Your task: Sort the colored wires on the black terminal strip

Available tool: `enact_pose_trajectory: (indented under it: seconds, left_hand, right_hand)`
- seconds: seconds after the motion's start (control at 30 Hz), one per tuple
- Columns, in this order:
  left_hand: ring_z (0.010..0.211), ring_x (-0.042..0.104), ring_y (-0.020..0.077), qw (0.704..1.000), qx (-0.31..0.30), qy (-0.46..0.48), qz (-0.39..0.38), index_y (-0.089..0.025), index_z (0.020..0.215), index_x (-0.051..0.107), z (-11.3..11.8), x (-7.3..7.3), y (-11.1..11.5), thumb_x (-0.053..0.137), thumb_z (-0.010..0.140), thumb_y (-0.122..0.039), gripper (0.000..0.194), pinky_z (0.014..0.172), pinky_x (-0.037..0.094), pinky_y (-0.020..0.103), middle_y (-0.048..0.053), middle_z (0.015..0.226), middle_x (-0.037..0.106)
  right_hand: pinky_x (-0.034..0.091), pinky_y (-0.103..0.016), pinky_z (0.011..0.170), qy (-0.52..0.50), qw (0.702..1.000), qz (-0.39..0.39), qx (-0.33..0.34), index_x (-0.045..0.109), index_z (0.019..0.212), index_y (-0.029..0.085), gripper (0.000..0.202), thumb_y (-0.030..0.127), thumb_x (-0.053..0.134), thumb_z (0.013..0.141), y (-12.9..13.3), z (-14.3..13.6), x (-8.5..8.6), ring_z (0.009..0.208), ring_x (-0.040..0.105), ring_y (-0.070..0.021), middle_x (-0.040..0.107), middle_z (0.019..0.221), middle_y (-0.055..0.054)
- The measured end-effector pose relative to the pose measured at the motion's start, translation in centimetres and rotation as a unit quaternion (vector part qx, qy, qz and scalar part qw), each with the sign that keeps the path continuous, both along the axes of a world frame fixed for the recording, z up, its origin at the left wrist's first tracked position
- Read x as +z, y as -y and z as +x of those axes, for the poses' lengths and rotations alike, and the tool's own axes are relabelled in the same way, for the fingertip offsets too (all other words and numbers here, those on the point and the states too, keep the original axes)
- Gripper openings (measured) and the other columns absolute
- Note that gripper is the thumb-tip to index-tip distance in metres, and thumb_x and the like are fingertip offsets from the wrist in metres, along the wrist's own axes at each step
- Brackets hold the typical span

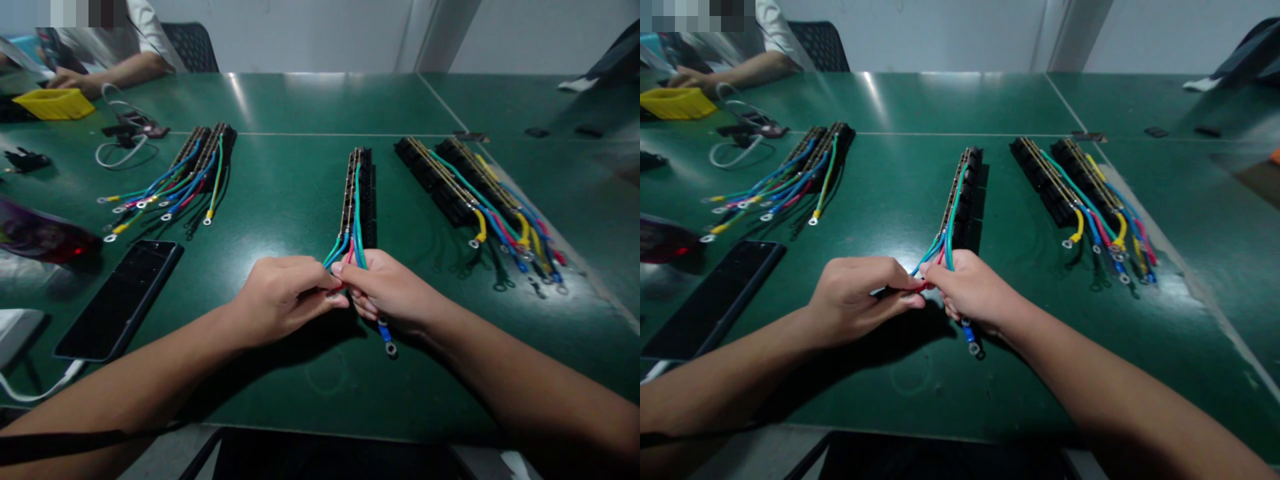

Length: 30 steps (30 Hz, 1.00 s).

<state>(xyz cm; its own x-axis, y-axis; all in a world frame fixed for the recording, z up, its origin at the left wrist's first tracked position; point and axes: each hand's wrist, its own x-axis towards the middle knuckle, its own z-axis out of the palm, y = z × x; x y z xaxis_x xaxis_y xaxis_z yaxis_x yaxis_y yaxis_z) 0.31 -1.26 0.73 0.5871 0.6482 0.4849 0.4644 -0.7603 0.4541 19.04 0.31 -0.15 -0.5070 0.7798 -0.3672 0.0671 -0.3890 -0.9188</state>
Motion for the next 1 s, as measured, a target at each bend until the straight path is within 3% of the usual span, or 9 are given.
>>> enact_pose_trajectory:
  seconds: [0.23, 0.63, 1.0]
  left_hand:
    - [0.060, 0.060, 0.0077, 0.999, 0.037, -0.001, 0.022, -0.018, 0.083, 0.063, 0.04, -0.45, 0.27, 0.070, 0.084, -0.025, 0.011, 0.059, 0.044, 0.018, -0.002, 0.071, 0.068]
    - [0.058, 0.057, 0.0081, 0.996, 0.011, 0.017, -0.088, -0.014, 0.077, 0.063, 0.16, 0.13, -0.25, 0.068, 0.086, -0.026, 0.016, 0.055, 0.039, 0.019, -0.001, 0.066, 0.065]
    - [0.055, 0.054, 0.0075, 0.993, 0.023, 0.039, -0.106, -0.013, 0.077, 0.063, 0.08, 0.23, -0.28, 0.068, 0.085, -0.028, 0.018, 0.053, 0.037, 0.019, -0.002, 0.063, 0.062]
  right_hand:
    - [0.028, -0.016, 0.032, -0.010, 1.000, 0.005, 0.006, 0.048, 0.065, 0.019, 0.031, 0.032, 0.053, 0.093, -0.03, 0.08, -0.11, 0.030, 0.033, -0.0056, 0.037, 0.039, 0.008]
    - [0.027, -0.017, 0.031, 0.084, 0.993, 0.085, 0.013, 0.049, 0.072, 0.019, 0.024, 0.032, 0.055, 0.092, 0.01, -0.08, -0.70, 0.031, 0.035, -0.0067, 0.038, 0.040, 0.008]
    - [0.030, -0.017, 0.031, -0.001, 1.000, 0.027, 0.014, 0.047, 0.071, 0.020, 0.027, 0.034, 0.054, 0.094, -0.01, -0.04, -0.30, 0.030, 0.032, -0.0059, 0.035, 0.039, 0.010]
